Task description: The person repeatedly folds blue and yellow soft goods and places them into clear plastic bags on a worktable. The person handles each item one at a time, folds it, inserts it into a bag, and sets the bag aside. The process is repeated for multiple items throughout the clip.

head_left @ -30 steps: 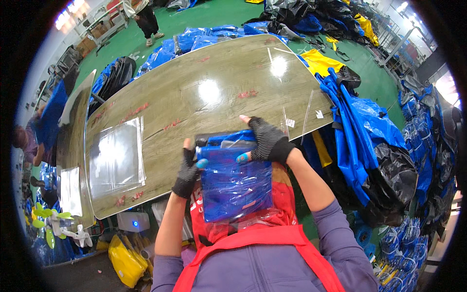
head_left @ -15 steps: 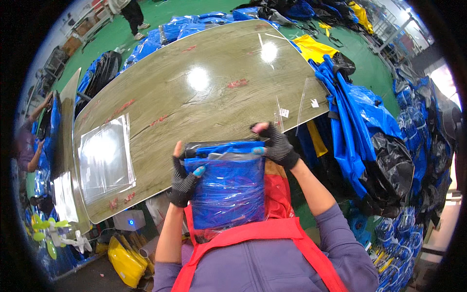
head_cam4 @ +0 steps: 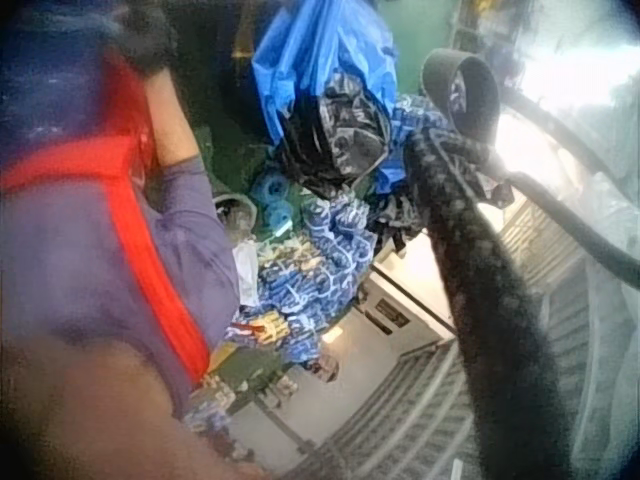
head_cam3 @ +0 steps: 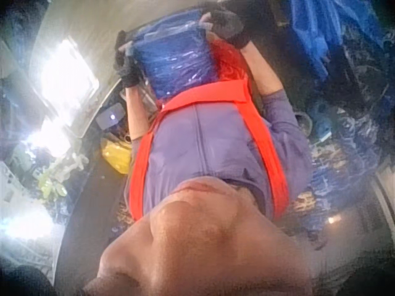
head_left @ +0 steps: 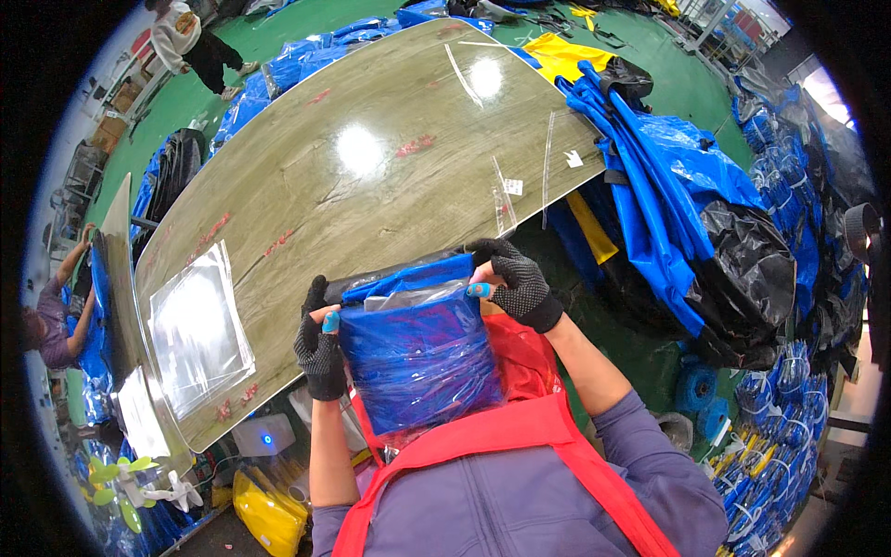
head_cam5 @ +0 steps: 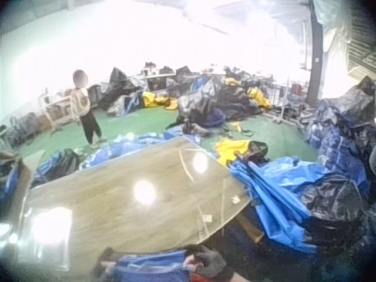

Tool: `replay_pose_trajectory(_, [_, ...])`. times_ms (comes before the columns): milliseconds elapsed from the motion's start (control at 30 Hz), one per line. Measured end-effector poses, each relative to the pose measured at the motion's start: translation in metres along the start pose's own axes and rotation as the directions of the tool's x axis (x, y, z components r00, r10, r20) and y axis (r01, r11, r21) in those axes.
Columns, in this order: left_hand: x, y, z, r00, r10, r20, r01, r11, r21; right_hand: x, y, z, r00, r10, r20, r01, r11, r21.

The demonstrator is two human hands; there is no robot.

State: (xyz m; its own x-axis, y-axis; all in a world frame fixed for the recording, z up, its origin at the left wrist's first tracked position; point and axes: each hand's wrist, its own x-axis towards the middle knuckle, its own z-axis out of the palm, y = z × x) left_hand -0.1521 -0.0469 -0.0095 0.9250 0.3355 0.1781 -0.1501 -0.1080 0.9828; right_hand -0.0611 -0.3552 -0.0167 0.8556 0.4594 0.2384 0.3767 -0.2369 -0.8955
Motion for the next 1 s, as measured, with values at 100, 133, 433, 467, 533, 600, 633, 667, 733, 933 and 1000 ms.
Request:
replay_pose_trajectory(100, [0.001,0.001,0.004,0.999,-0.028,-0.047,0.028,1.000,-0.004,0.007,-0.004,0.000,0.997,-0.054,0.060,0.041,0.980,0.193])
replay_pose_trajectory(133, [0.002,0.001,0.005,0.998,-0.014,-0.068,0.015,1.000,0.013,0.010,-0.005,0.000,0.995,-0.017,0.097,-0.013,0.952,0.307])
replay_pose_trajectory(433, [0.007,-0.008,0.000,0.986,-0.093,-0.140,0.097,0.995,0.023,0.029,-0.003,0.008,0.986,-0.167,-0.024,0.167,0.986,-0.019])
replay_pose_trajectory(467, [0.008,-0.009,0.000,0.981,-0.122,-0.152,0.124,0.992,0.004,0.030,-0.003,0.008,0.981,-0.193,-0.022,0.192,0.980,-0.060])
replay_pose_trajectory(533, [0.010,-0.009,0.000,0.972,-0.135,-0.192,0.141,0.990,0.018,0.034,-0.005,0.011,0.971,-0.230,-0.059,0.224,0.971,-0.088])
replay_pose_trajectory(600, [0.013,-0.008,0.002,0.966,-0.150,-0.208,0.151,0.988,-0.014,0.040,-0.005,0.016,0.973,-0.212,-0.093,0.205,0.975,-0.085])
replay_pose_trajectory(633, [0.014,-0.007,0.003,0.964,-0.129,-0.232,0.130,0.991,-0.010,0.042,-0.005,0.017,0.982,-0.157,-0.101,0.154,0.987,-0.034])
replay_pose_trajectory(667, [0.016,-0.006,0.004,0.961,-0.134,-0.243,0.138,0.990,0.000,0.047,-0.004,0.019,0.986,-0.080,-0.149,0.084,0.996,0.017])
replay_pose_trajectory(733, [0.017,-0.005,0.008,0.973,-0.144,-0.180,0.150,0.988,0.024,0.053,-0.003,0.020,0.985,-0.073,-0.159,0.083,0.995,0.055])
replay_pose_trajectory(933, [0.011,0.005,0.021,0.959,-0.155,-0.237,0.125,0.983,-0.136,0.053,-0.003,0.011,0.962,0.036,0.270,-0.166,0.863,0.478])
replay_pose_trajectory(1000, [0.008,0.010,0.023,0.977,-0.176,-0.121,0.157,0.976,-0.154,0.048,-0.007,0.013,0.913,0.193,0.360,-0.318,0.889,0.328])
